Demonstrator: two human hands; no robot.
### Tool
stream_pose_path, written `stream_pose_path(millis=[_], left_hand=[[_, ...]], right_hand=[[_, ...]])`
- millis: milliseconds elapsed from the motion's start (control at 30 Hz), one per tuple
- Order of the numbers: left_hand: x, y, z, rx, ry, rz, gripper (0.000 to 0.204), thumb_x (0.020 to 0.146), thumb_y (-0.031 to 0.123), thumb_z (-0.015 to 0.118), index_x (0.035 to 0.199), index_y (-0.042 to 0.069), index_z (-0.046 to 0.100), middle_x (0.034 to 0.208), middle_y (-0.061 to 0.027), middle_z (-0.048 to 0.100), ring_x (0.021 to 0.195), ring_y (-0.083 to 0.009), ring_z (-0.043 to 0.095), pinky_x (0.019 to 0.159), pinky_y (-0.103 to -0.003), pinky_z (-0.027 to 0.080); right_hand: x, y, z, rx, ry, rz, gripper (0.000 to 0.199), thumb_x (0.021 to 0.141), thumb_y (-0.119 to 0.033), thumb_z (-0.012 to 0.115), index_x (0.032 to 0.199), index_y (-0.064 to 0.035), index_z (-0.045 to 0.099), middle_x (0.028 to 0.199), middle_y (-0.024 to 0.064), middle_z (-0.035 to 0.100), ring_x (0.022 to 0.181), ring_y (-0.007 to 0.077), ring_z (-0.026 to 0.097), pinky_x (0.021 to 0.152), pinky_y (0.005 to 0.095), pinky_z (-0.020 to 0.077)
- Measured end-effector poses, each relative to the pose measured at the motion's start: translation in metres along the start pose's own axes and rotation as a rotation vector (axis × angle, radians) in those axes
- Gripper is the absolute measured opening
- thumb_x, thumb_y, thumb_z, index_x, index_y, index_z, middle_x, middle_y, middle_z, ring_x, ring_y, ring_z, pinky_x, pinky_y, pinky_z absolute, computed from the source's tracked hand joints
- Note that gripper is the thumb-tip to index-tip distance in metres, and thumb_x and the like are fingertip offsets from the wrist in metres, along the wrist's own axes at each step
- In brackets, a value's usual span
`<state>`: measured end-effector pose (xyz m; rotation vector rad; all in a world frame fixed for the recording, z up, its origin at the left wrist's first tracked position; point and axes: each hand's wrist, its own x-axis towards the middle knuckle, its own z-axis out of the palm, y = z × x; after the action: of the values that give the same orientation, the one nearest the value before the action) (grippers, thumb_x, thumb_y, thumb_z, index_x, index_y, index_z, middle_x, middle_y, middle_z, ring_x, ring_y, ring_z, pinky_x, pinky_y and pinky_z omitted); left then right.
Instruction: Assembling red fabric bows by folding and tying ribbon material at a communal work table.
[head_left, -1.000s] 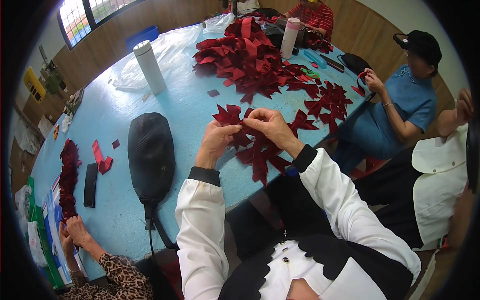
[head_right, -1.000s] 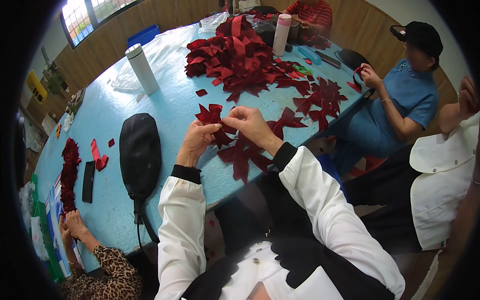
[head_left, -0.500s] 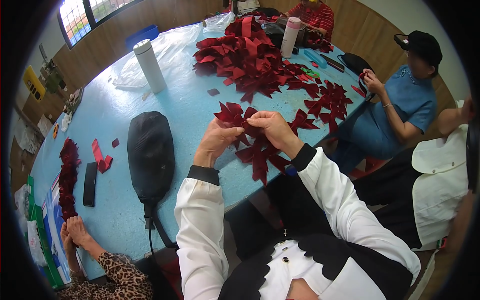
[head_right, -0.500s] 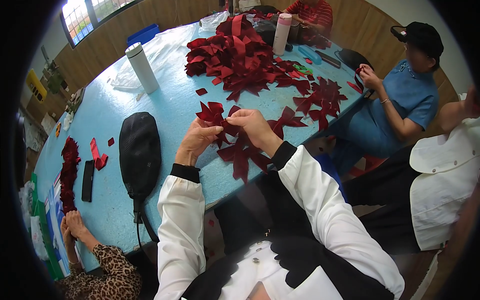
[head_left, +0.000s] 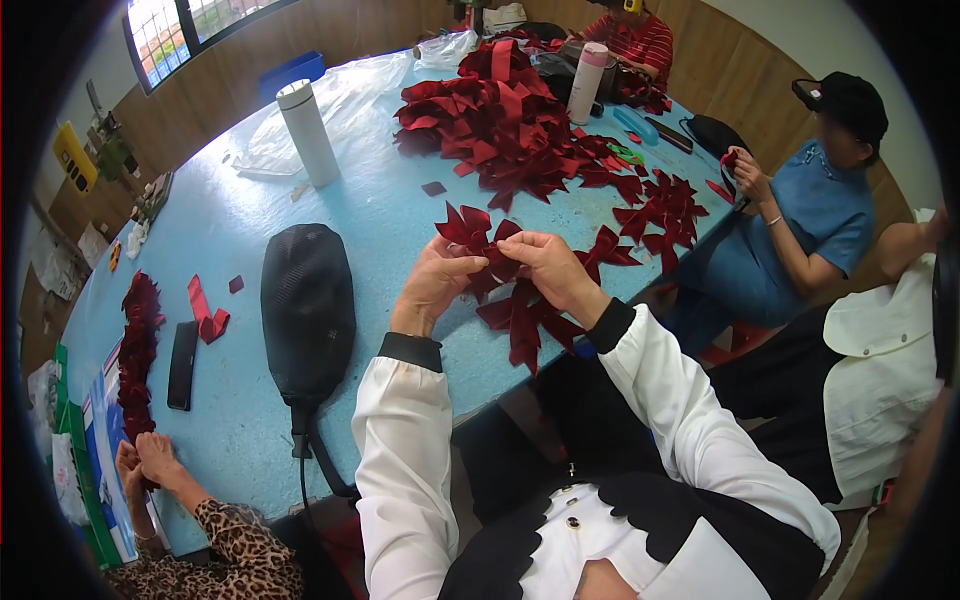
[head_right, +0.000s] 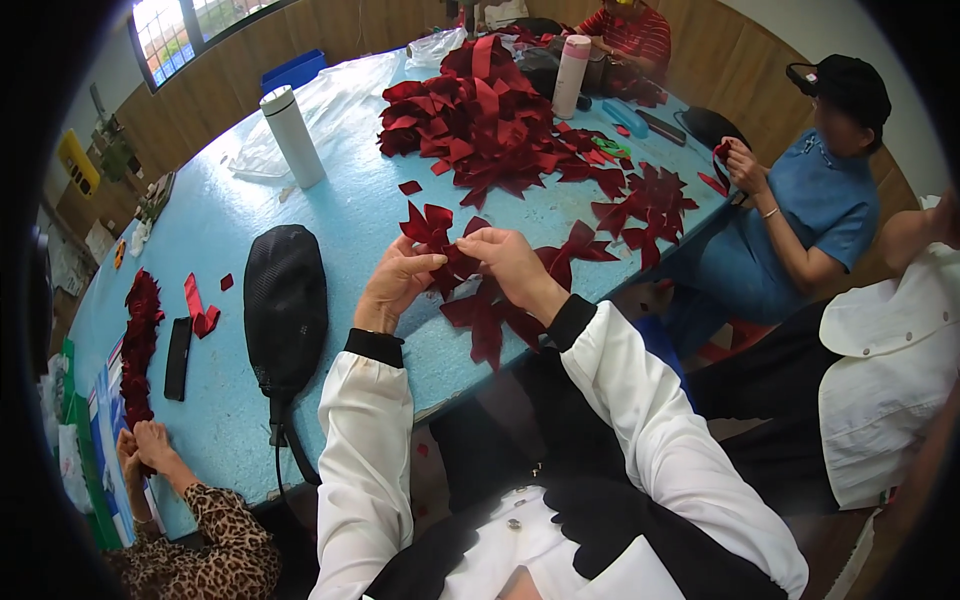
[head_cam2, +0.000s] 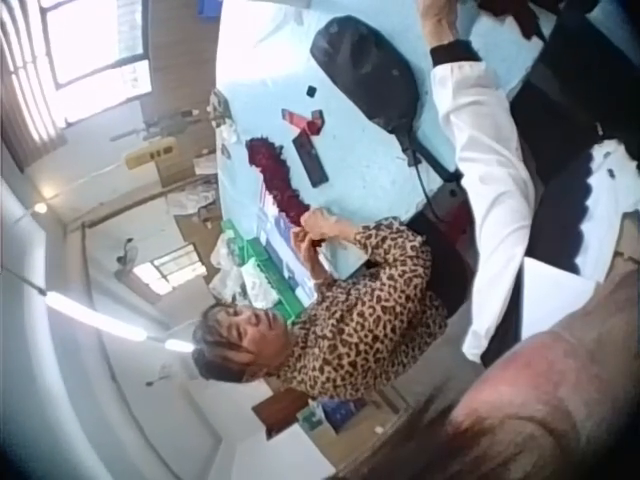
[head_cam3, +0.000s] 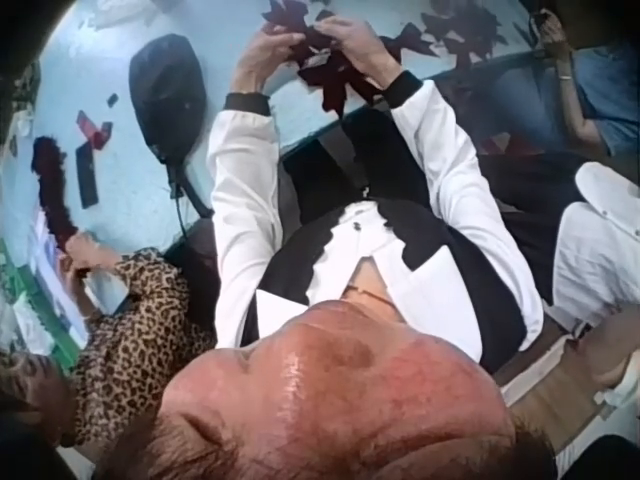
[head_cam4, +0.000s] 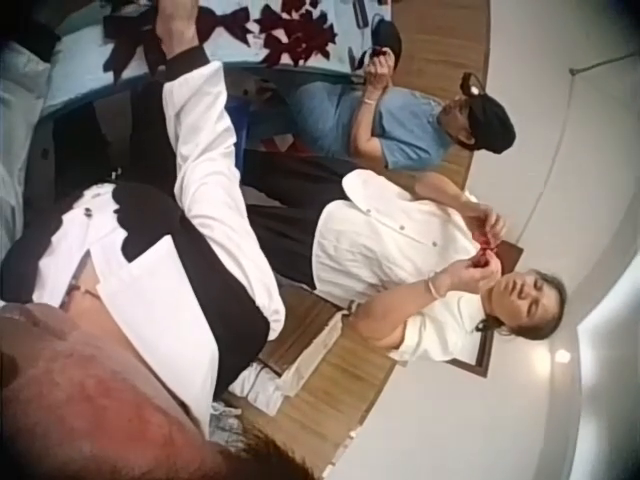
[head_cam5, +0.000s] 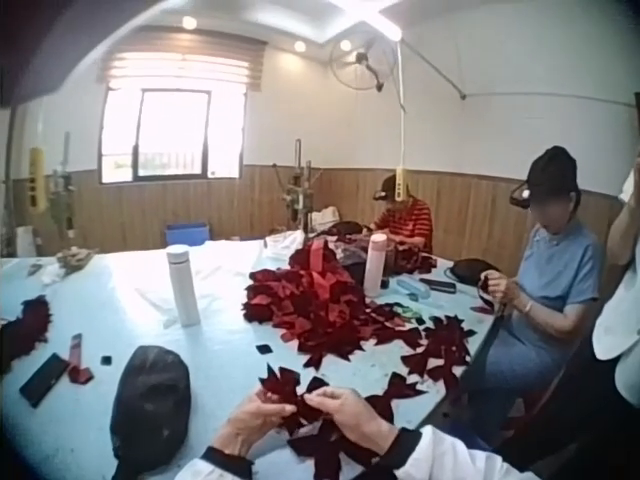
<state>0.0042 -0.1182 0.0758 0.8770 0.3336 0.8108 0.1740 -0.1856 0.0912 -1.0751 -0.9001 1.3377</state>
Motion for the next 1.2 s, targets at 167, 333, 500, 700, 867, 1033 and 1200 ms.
stream_pose_path(millis=[167, 333, 500, 700, 867, 1033, 1200], left_hand=[[0.004, -0.001, -0.006, -0.002, 0.013, 0.032, 0.045, 0.072, -0.007, 0.065, 0.113, 0.0, 0.05, 0.105, -0.0124, 0.06, 0.094, -0.0228, 0.06, 0.086, -0.036, 0.049], [-0.009, 0.011, -0.01, 0.165, -0.045, -0.048, 0.031, 0.079, 0.007, 0.063, 0.108, 0.0, 0.053, 0.095, -0.0132, 0.062, 0.084, -0.022, 0.064, 0.07, -0.033, 0.053], [0.006, -0.011, 0.002, -0.021, -0.047, 0.136, 0.038, 0.068, -0.008, 0.065, 0.104, 0.0, 0.057, 0.089, -0.0114, 0.065, 0.078, -0.0209, 0.064, 0.069, -0.032, 0.052], [-0.004, -0.012, -0.014, -0.031, 0.075, 0.132, 0.044, 0.065, -0.014, 0.064, 0.106, 0.0, 0.056, 0.095, -0.0103, 0.064, 0.084, -0.0195, 0.062, 0.077, -0.032, 0.05], [0.002, -0.01, -0.009, -0.064, 0.024, 0.136, 0.045, 0.064, -0.015, 0.063, 0.106, 0.001, 0.056, 0.094, -0.0109, 0.064, 0.083, -0.0207, 0.063, 0.077, -0.032, 0.05], [-0.001, -0.005, -0.007, -0.087, 0.011, 0.106, 0.048, 0.064, -0.015, 0.062, 0.108, 0.002, 0.055, 0.093, -0.0125, 0.064, 0.083, -0.0225, 0.063, 0.076, -0.033, 0.051], [-0.008, -0.007, -0.011, -0.147, -0.015, 0.09, 0.049, 0.064, -0.016, 0.062, 0.109, 0.002, 0.054, 0.093, -0.0137, 0.064, 0.083, -0.0231, 0.063, 0.075, -0.033, 0.051]], right_hand=[[0.001, -0.01, 0.003, -0.217, -0.031, -0.084, 0.017, 0.083, -0.02, 0.065, 0.081, -0.0034, 0.065, 0.075, -0.0004, 0.061, 0.068, 0.008, 0.053, 0.06, 0.0218, 0.0402], [0.001, -0.011, 0.016, -0.433, -0.077, -0.116, 0.015, 0.082, -0.016, 0.064, 0.085, -0.0018, 0.065, 0.08, 0.001, 0.061, 0.072, 0.0084, 0.054, 0.066, 0.0216, 0.0425], [-0.005, -0.013, -0.002, -0.469, -0.046, -0.147, 0.01, 0.083, -0.01, 0.06, 0.085, -0.0015, 0.064, 0.078, -0.0019, 0.06, 0.071, 0.0053, 0.051, 0.063, 0.0192, 0.0397], [0.003, -0.003, 0.017, -0.34, -0.09, -0.106, 0.01, 0.086, -0.011, 0.059, 0.085, -0.0017, 0.063, 0.079, -0.003, 0.059, 0.071, 0.0044, 0.051, 0.065, 0.0186, 0.0393], [0.017, -0.004, 0.003, -0.257, -0.134, -0.077, 0.011, 0.088, -0.01, 0.056, 0.087, -0.0012, 0.063, 0.082, -0.0012, 0.061, 0.074, 0.0057, 0.053, 0.068, 0.0197, 0.0409], [0.025, 0.002, -0.003, -0.093, -0.208, -0.046, 0.012, 0.09, -0.011, 0.054, 0.089, -0.0009, 0.062, 0.086, 0.0024, 0.063, 0.076, 0.0089, 0.056, 0.071, 0.0223, 0.0436], [0.019, 0.006, 0.007, -0.009, -0.234, 0.008, 0.014, 0.091, -0.013, 0.054, 0.093, -0.0006, 0.061, 0.09, 0.0043, 0.063, 0.08, 0.0109, 0.057, 0.075, 0.0249, 0.0452]])
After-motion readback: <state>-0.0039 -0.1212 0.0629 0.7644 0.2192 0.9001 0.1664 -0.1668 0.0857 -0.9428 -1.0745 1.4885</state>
